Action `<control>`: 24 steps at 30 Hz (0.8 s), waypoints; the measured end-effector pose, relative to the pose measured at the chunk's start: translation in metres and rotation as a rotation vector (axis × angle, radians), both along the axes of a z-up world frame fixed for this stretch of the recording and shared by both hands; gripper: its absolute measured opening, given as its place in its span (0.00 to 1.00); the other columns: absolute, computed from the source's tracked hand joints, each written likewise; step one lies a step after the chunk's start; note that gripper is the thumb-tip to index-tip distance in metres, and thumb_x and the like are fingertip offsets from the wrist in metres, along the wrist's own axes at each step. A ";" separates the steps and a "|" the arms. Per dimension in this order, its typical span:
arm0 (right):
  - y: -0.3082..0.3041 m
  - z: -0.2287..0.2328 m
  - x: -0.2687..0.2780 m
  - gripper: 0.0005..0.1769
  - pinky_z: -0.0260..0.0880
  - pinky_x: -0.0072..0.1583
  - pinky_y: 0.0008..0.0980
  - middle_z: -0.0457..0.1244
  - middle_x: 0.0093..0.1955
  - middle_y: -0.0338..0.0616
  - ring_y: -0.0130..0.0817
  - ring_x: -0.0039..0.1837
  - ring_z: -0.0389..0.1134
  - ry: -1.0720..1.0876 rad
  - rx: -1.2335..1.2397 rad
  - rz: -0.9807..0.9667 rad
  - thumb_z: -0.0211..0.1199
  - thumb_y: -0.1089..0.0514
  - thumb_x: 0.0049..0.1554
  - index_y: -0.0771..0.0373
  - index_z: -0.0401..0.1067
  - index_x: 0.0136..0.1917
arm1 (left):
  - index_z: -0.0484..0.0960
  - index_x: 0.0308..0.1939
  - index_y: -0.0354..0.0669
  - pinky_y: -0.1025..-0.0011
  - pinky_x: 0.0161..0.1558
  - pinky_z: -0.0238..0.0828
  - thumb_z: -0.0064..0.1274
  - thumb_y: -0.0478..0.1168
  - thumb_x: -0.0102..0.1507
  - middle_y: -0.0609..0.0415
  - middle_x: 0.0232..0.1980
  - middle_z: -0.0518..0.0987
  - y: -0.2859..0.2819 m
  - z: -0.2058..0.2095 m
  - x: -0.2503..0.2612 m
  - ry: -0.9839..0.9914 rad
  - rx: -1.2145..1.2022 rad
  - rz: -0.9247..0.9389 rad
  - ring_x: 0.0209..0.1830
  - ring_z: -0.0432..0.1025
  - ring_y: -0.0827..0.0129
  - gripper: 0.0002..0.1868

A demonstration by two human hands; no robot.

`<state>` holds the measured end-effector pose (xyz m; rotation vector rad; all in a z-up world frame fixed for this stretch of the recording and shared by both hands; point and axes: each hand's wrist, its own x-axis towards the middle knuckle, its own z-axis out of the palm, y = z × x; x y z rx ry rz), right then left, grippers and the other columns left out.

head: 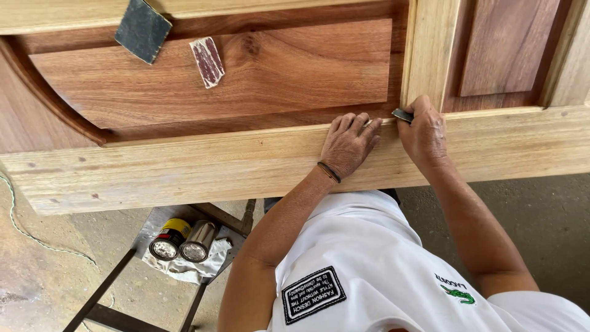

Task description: The person sands the surface of a wooden door using a sanding block. They work on the flat panels and the raised frame, moving the block back and forth to smooth the wood. The person occasionally switches hands and adjusts their position to reach different areas of the door.

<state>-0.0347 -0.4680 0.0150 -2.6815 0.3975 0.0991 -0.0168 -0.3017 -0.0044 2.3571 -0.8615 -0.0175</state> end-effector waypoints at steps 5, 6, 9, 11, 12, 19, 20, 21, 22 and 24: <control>-0.019 -0.025 0.026 0.09 0.62 0.38 0.47 0.59 0.30 0.53 0.53 0.37 0.64 0.068 -0.142 0.119 0.60 0.58 0.46 0.60 0.61 0.36 | 0.65 0.46 0.51 0.67 0.48 0.55 0.42 0.47 0.57 0.56 0.40 0.62 0.001 0.003 0.001 -0.010 0.000 -0.006 0.42 0.59 0.64 0.15; -0.025 -0.026 0.047 0.09 0.62 0.38 0.47 0.59 0.30 0.53 0.53 0.37 0.64 0.065 -0.144 0.126 0.60 0.58 0.46 0.60 0.61 0.36 | 0.65 0.46 0.51 0.67 0.48 0.55 0.42 0.47 0.57 0.56 0.40 0.62 0.000 0.003 0.001 -0.013 -0.002 0.002 0.42 0.59 0.64 0.15; -0.047 -0.045 0.113 0.10 0.65 0.37 0.40 0.60 0.31 0.48 0.47 0.35 0.65 -0.061 -0.139 0.173 0.63 0.60 0.48 0.59 0.61 0.35 | 0.67 0.42 0.50 0.67 0.48 0.54 0.43 0.47 0.56 0.56 0.40 0.62 0.002 0.003 0.001 -0.010 0.000 -0.002 0.43 0.59 0.63 0.13; -0.072 -0.075 0.158 0.08 0.64 0.32 0.42 0.60 0.29 0.43 0.46 0.34 0.65 -0.088 -0.307 0.157 0.61 0.52 0.46 0.53 0.64 0.36 | 0.67 0.41 0.50 0.67 0.48 0.54 0.43 0.46 0.56 0.55 0.40 0.62 0.002 0.003 0.001 -0.002 -0.013 -0.015 0.44 0.59 0.63 0.12; -0.061 -0.053 0.157 0.08 0.64 0.32 0.42 0.60 0.29 0.43 0.46 0.34 0.65 -0.088 -0.311 0.158 0.61 0.52 0.46 0.53 0.64 0.36 | 0.67 0.41 0.50 0.67 0.48 0.54 0.43 0.46 0.56 0.55 0.40 0.62 0.002 0.006 0.002 -0.002 -0.017 -0.015 0.44 0.59 0.63 0.12; -0.009 -0.002 0.080 0.07 0.60 0.31 0.34 0.59 0.32 0.49 0.41 0.34 0.60 0.085 -0.034 0.054 0.59 0.65 0.47 0.65 0.62 0.38 | 0.67 0.41 0.48 0.66 0.44 0.56 0.44 0.44 0.55 0.55 0.40 0.64 0.006 0.011 0.004 -0.052 -0.046 0.034 0.40 0.60 0.63 0.11; -0.012 -0.012 0.069 0.10 0.63 0.37 0.45 0.60 0.32 0.50 0.51 0.39 0.64 0.124 -0.105 -0.029 0.62 0.56 0.45 0.59 0.63 0.38 | 0.66 0.40 0.48 0.66 0.47 0.55 0.45 0.45 0.55 0.54 0.39 0.62 0.005 0.008 0.003 -0.003 -0.059 0.017 0.43 0.59 0.62 0.12; -0.016 -0.021 0.080 0.10 0.63 0.37 0.45 0.60 0.32 0.50 0.51 0.39 0.64 0.117 -0.104 -0.024 0.62 0.56 0.45 0.59 0.63 0.38 | 0.66 0.40 0.48 0.66 0.47 0.55 0.45 0.45 0.55 0.54 0.39 0.62 0.006 0.008 0.003 -0.009 -0.058 0.022 0.43 0.59 0.62 0.12; -0.021 -0.029 0.091 0.09 0.63 0.38 0.46 0.61 0.33 0.54 0.53 0.39 0.64 0.055 -0.105 0.009 0.60 0.59 0.46 0.61 0.61 0.37 | 0.66 0.40 0.49 0.66 0.47 0.55 0.45 0.44 0.55 0.55 0.39 0.62 0.006 0.009 0.003 -0.006 -0.066 0.022 0.43 0.59 0.62 0.12; -0.036 -0.047 0.125 0.09 0.63 0.39 0.47 0.61 0.34 0.57 0.56 0.39 0.64 -0.011 -0.105 0.048 0.59 0.62 0.46 0.62 0.60 0.37 | 0.67 0.39 0.49 0.66 0.47 0.55 0.45 0.44 0.54 0.55 0.39 0.62 0.005 0.008 0.004 -0.006 -0.072 0.029 0.42 0.59 0.63 0.11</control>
